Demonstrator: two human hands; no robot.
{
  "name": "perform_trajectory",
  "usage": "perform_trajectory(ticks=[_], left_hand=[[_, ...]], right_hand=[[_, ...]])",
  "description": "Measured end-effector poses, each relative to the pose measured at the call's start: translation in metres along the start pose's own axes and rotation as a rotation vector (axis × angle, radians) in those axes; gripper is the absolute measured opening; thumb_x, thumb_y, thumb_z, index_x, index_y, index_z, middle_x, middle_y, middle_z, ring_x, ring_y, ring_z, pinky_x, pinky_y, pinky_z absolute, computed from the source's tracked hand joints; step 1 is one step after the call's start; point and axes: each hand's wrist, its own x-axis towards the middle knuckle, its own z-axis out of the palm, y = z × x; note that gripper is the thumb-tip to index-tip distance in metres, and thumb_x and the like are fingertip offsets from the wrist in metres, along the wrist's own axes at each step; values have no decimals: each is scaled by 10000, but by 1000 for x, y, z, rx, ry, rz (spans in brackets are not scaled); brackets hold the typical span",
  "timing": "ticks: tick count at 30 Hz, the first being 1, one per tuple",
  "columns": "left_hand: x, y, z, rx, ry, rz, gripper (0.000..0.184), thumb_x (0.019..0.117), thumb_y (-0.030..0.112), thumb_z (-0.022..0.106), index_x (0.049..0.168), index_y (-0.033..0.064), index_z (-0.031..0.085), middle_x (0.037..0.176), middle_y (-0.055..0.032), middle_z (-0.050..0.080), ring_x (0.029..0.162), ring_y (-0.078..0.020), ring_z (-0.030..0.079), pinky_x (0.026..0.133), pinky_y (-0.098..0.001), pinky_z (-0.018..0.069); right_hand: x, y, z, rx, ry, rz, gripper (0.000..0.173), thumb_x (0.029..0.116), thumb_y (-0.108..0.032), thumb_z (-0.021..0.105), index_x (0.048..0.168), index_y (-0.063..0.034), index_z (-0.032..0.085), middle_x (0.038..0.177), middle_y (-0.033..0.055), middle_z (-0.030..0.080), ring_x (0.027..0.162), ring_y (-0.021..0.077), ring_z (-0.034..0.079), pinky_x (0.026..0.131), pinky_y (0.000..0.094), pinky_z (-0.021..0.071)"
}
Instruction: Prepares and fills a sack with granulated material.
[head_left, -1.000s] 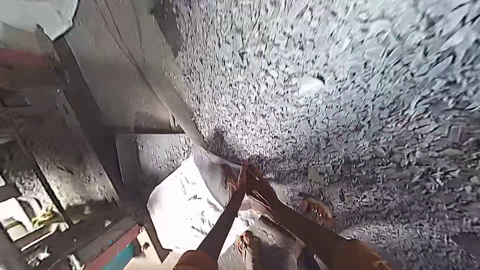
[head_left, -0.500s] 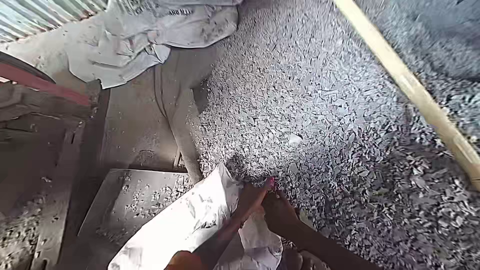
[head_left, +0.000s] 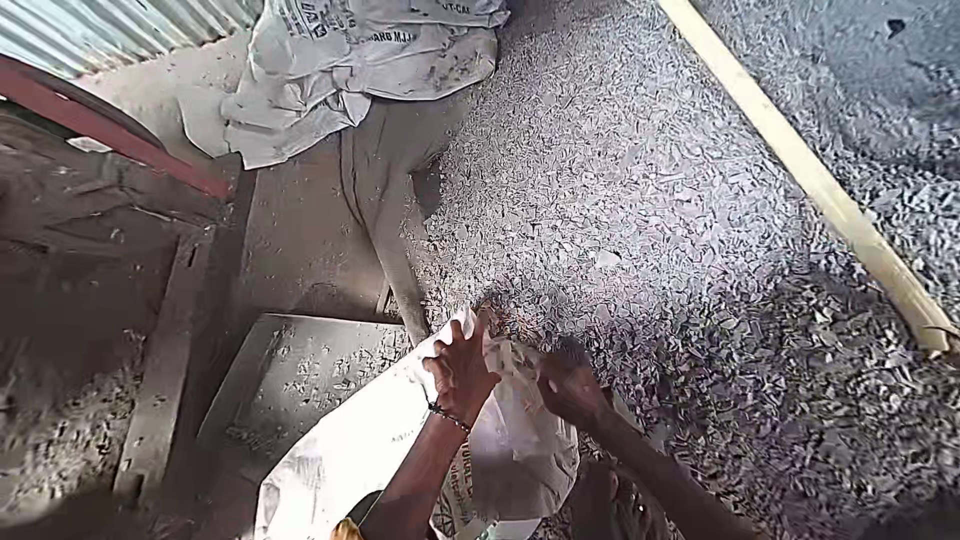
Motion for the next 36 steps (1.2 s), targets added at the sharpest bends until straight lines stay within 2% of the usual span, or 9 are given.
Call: perform_trajectory(ticks=[4,7,11,19,23,27,30,32,36], left_hand=[[29,-21,18,-11,-104,-76,1183,799,621,781,1641,406,-22,1433,-369,473,1220,-558,549,943,-704,449],[40,-26,16,-68,-216,-51,1157,864,456,768,1636,374,-90,1312,-333,582,1146,-498,617,927,-642,499],[44,-33,9,-339,-166,88,1112,861,168,761,1651,250,-18,1245,-311,625,1030,-475,672,875,-645,531],[44,-46,7,-585,-222,149,1173,821,52,749,1636,321,-50,1312,-307,576,945,-424,683,740,-599,561],[48,-49,10,-584,-201,149,1187,814,43,741,1637,312,-70,1315,-302,577,972,-418,679,752,-595,562],[50,-56,11,-618,-189,118,1178,816,0,747,1638,283,-49,1323,-330,547,1001,-434,668,783,-601,568],[44,-58,2,-606,-184,101,1136,824,-14,727,1642,274,-8,1395,-318,482,1013,-412,636,771,-570,554],[45,-62,-1,-588,-181,95,1092,843,16,717,1640,282,19,1462,-306,453,1054,-420,640,784,-582,556],[40,-62,-3,-475,-198,38,987,923,166,682,1645,310,24,1317,-295,562,909,-395,662,703,-570,548]], right_hand=[[93,38,-89,-273,335,52,248,910,-169,622,983,25,759,1113,222,732,1093,441,683,956,693,469],[156,79,-149,-392,321,385,536,949,-341,605,1350,14,611,1488,257,513,1432,475,415,1136,722,257],[174,113,-115,-463,350,547,668,901,-517,613,1425,-104,585,1534,232,478,1490,507,306,1094,840,158],[134,44,-43,-224,-33,582,671,863,-657,648,1325,-171,686,1371,156,633,1375,462,472,1043,800,290],[101,-7,-16,66,-211,586,625,867,-562,697,1369,-189,668,1436,130,608,1398,431,470,1042,751,357],[32,-62,40,467,-348,408,541,910,-267,703,1390,-32,617,1413,213,600,1310,373,572,1071,547,478],[-3,-76,58,769,-669,285,708,933,-62,662,1556,53,347,1591,279,378,1473,377,404,1215,502,336],[-6,-66,42,651,-582,232,618,943,-29,606,1536,4,435,1618,266,346,1480,423,380,1189,561,347],[9,9,-54,129,141,458,391,981,-196,593,1288,36,660,1400,280,581,1327,427,547,1100,552,454]])
